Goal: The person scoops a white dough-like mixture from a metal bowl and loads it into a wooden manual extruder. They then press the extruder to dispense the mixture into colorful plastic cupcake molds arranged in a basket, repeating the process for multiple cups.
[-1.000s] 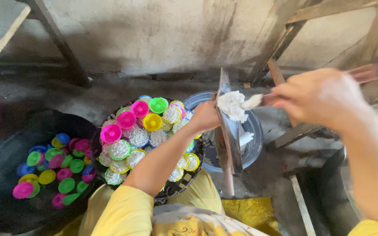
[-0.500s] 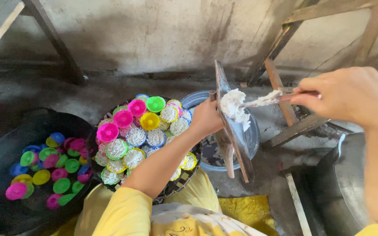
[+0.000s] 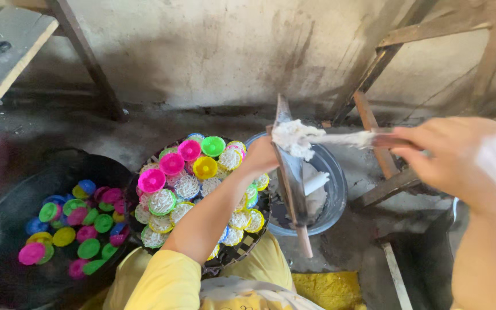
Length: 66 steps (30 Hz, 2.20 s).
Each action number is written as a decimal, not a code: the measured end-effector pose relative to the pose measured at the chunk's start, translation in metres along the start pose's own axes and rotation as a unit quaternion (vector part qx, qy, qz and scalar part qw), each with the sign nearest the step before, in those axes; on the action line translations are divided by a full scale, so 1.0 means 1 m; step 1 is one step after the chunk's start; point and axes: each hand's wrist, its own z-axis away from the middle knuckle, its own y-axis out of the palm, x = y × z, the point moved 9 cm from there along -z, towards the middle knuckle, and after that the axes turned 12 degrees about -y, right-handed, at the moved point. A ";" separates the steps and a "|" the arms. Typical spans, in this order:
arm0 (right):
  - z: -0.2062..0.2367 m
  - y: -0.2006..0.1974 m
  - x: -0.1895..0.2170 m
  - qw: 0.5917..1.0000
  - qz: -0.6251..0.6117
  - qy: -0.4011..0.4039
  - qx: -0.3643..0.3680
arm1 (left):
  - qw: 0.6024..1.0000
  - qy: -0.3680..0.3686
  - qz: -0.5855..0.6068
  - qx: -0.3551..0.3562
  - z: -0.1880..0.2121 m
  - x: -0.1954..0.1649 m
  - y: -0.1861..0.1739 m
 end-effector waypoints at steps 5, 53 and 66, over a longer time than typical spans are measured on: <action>0.088 0.117 0.007 0.808 -0.423 0.365 -0.184 | 0.965 0.023 0.261 0.008 -0.012 0.008 -0.010; 0.094 0.170 0.036 0.804 -0.471 0.307 -0.193 | 1.000 0.004 -0.006 0.018 -0.028 0.022 0.020; 0.141 0.255 0.014 0.783 -0.459 0.406 -0.104 | 0.920 0.189 0.307 0.152 -0.007 0.030 -0.053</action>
